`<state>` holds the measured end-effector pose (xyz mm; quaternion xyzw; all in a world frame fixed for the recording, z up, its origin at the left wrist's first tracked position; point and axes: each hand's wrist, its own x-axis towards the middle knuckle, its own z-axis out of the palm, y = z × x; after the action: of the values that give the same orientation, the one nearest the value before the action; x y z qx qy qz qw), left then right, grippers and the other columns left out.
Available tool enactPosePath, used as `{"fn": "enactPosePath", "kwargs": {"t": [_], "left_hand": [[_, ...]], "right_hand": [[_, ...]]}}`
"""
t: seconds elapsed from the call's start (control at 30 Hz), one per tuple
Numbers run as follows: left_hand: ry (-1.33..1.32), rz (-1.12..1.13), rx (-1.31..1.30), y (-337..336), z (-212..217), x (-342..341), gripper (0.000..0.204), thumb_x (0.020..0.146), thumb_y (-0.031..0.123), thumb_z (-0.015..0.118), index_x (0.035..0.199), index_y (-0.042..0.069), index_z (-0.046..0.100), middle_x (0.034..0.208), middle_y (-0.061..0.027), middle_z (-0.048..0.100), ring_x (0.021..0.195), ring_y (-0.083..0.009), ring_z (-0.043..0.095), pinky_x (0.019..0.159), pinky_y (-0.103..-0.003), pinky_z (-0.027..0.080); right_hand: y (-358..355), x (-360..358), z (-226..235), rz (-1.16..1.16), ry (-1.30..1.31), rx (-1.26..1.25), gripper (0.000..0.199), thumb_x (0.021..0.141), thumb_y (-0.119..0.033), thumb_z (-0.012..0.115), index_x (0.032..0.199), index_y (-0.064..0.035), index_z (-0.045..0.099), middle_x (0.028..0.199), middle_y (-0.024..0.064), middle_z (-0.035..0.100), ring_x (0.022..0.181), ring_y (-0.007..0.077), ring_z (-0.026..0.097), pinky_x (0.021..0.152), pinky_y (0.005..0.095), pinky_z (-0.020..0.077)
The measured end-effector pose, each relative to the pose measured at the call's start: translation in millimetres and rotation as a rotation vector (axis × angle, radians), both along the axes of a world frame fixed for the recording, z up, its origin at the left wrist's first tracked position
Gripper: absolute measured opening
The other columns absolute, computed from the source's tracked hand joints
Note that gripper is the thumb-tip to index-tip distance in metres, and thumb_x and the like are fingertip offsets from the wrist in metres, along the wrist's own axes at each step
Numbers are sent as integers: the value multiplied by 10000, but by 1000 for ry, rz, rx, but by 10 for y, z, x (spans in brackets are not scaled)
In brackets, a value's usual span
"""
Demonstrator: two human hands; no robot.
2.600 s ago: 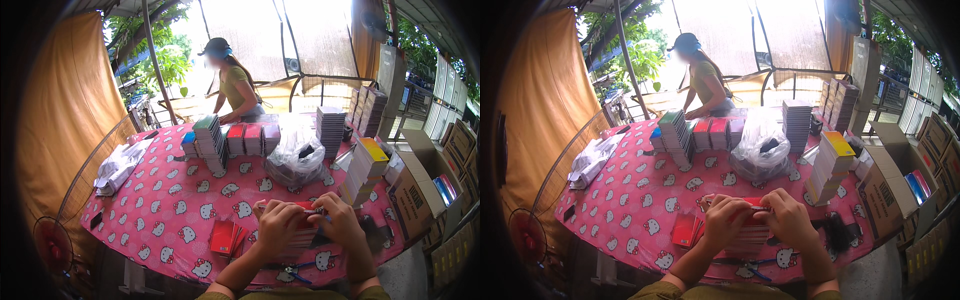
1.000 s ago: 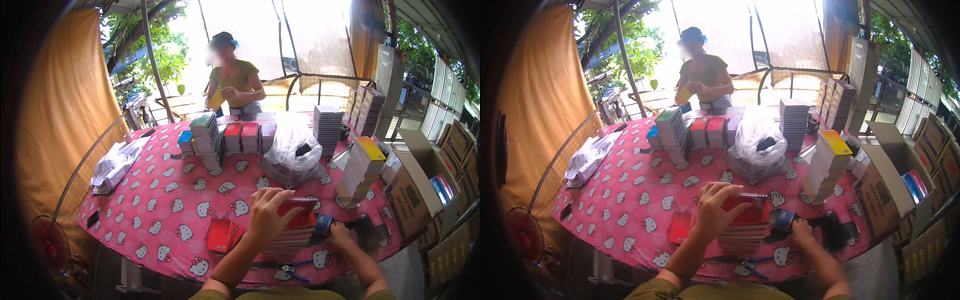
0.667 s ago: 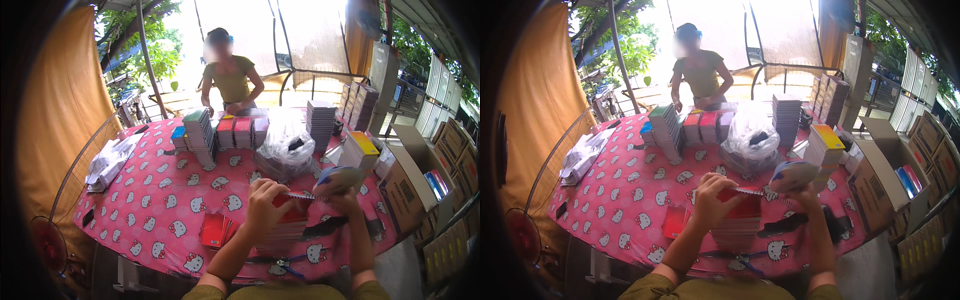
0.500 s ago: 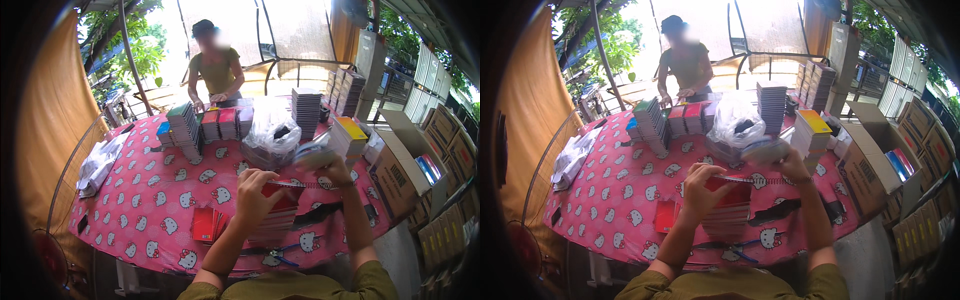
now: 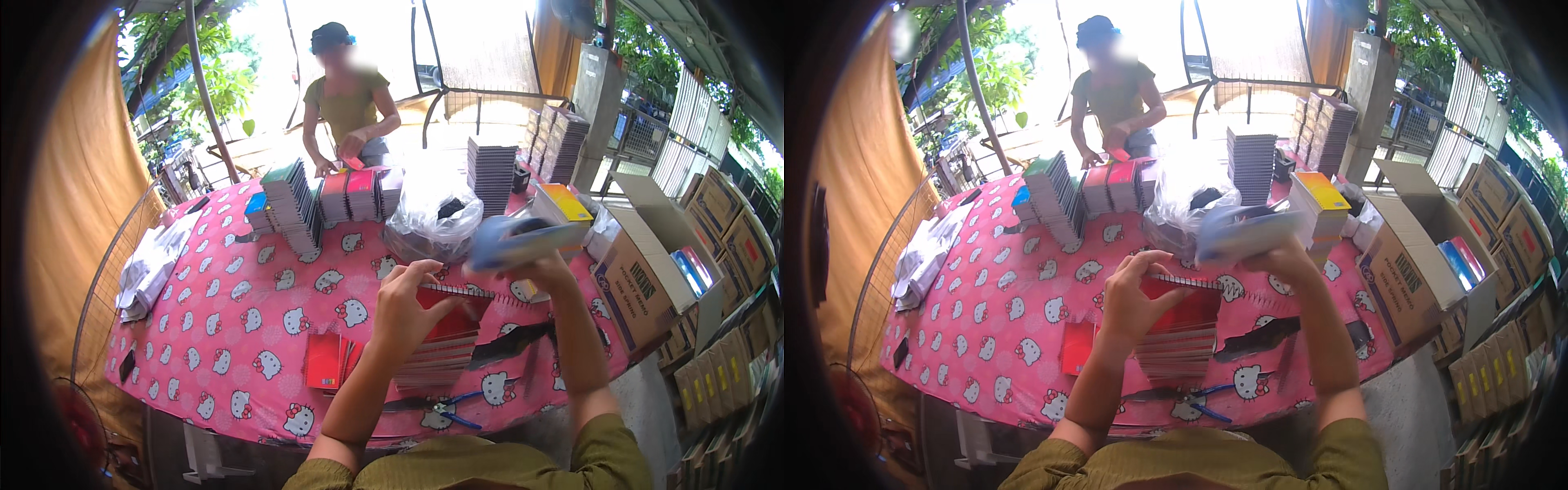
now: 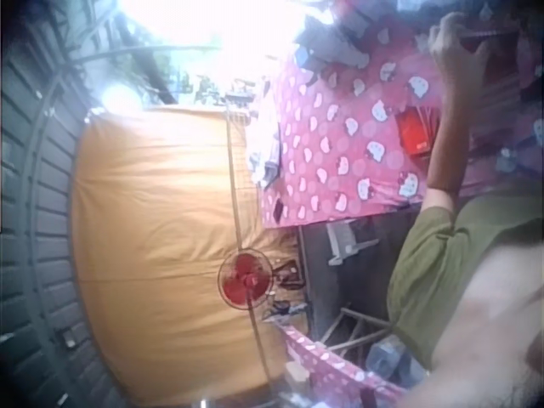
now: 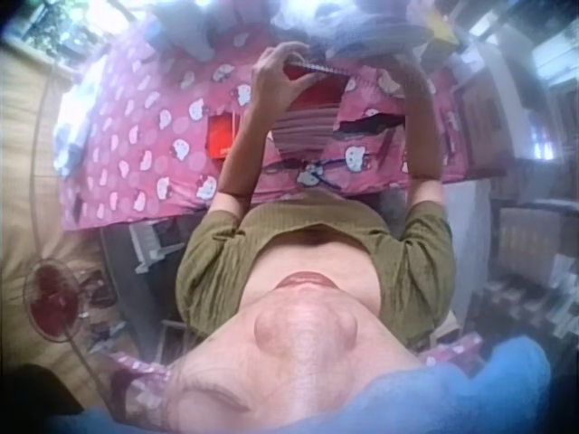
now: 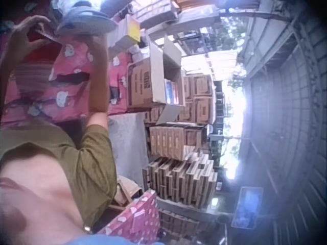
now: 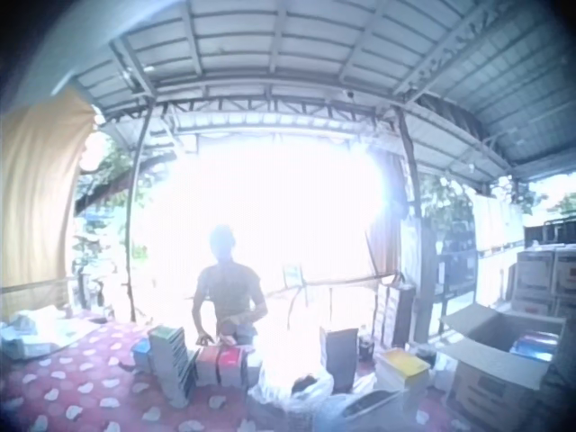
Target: The person tapes the spiral edges of notebooks using a blue tape dispenser and trims the tape with blue-handled snips. They pick up a notebook from a stack, apply tape to the top edge, cut it, and then place the notebook into a cardboard box.
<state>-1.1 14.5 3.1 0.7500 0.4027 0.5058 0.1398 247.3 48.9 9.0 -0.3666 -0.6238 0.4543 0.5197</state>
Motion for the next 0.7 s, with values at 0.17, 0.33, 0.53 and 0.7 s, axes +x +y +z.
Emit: {"fn": "enactPosePath", "kwargs": {"t": [0.17,0.33,0.53,0.7], "left_hand": [[-186,1,84,67,2,-65,418,711,16,778,1098,63,627,927,-73,641,905,-169,637,811,-298,526],[-788,-219,-389,81,-393,-297,433,766,-69,723,1177,-4,603,1040,-51,621,950,-114,606,829,-254,521],[-691,-177,-316,56,-412,-355,339,804,-95,672,1134,-23,645,1002,-61,641,863,-114,632,779,-236,558],[-811,-275,-398,23,-409,-393,278,805,-92,675,1075,-39,639,995,-91,650,855,-130,643,765,-244,567]], "right_hand": [[225,-142,19,-174,-537,224,273,627,-17,708,862,-21,569,748,19,621,713,109,572,660,271,467],[305,-346,78,-48,-471,303,343,607,20,697,939,-34,630,787,3,622,747,71,562,690,254,471],[279,-469,66,-51,-539,264,347,623,9,679,960,-26,607,805,72,635,781,152,593,707,309,484],[192,-260,-262,-454,-748,245,234,718,-60,641,930,-11,553,817,212,614,825,401,621,698,432,466]]}}
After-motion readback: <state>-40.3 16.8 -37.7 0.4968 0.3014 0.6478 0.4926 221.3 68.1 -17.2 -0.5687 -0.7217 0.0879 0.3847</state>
